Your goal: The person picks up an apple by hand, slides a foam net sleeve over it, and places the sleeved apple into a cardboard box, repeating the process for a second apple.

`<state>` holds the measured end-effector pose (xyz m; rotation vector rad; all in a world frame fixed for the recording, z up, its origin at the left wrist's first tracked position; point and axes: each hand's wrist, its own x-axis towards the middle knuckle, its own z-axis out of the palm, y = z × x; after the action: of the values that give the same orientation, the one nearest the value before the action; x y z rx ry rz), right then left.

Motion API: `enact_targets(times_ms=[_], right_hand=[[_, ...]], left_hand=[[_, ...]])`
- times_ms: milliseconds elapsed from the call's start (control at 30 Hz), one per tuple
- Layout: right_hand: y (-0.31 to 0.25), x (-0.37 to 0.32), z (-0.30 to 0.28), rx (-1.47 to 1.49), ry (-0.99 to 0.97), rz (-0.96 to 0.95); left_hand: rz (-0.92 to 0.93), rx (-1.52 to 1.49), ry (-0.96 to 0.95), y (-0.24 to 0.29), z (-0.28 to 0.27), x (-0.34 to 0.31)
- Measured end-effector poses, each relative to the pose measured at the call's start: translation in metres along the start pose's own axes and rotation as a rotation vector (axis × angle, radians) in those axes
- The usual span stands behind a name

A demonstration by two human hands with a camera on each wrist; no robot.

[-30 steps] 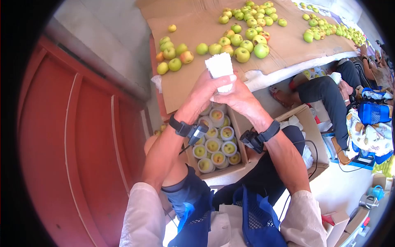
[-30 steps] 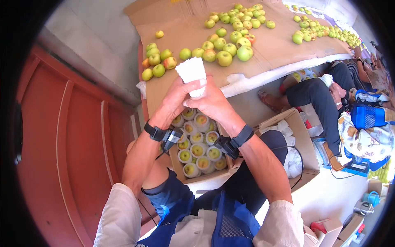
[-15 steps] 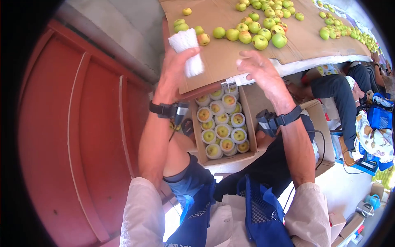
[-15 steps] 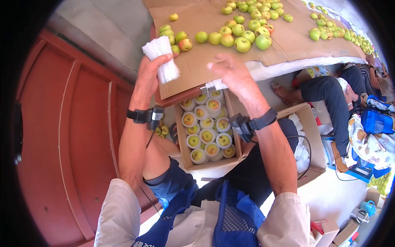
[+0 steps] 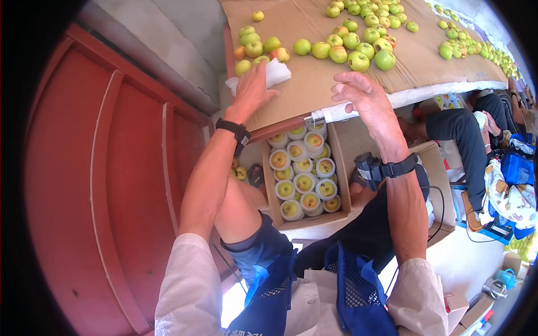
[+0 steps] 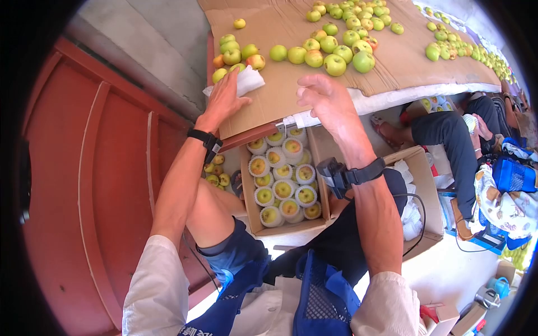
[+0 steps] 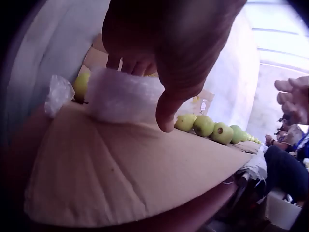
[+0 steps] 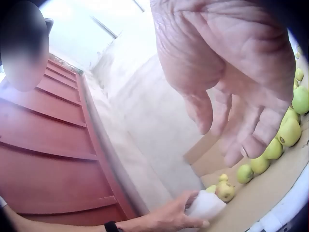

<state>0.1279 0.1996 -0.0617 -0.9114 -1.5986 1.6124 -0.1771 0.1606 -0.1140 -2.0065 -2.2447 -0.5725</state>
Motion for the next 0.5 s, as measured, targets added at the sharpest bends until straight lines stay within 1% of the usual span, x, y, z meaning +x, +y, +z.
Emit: enact_targets(times_ms=[67, 167, 267, 333, 367, 433, 467, 500], right_hand=[[0.000, -0.002, -0.001, 0.022, 0.001, -0.003], [-0.001, -0.004, -0.004, 0.036, -0.008, -0.028], [-0.004, -0.007, -0.007, 0.056, -0.019, -0.037], [-0.008, -0.010, -0.008, 0.055, 0.008, -0.031], [-0.008, -0.010, -0.011, 0.054, 0.012, -0.031], [-0.009, -0.012, -0.016, 0.007, -0.006, -0.026], [-0.007, -0.011, -0.018, 0.006, -0.004, -0.026], [-0.005, -0.011, -0.020, 0.011, -0.007, -0.029]], left_hand=[[-0.017, -0.008, -0.020, 0.001, -0.004, -0.006], [-0.044, -0.068, 0.003, 0.001, -0.009, -0.010], [0.005, -0.096, 0.052, -0.007, -0.002, -0.012], [0.076, -0.020, 0.034, -0.005, 0.001, -0.010], [0.079, -0.022, 0.034, -0.004, 0.004, -0.009], [0.075, 0.062, 0.119, 0.000, 0.007, -0.007], [0.076, 0.061, 0.119, 0.001, 0.008, -0.005], [0.053, 0.096, 0.161, 0.001, 0.010, -0.001]])
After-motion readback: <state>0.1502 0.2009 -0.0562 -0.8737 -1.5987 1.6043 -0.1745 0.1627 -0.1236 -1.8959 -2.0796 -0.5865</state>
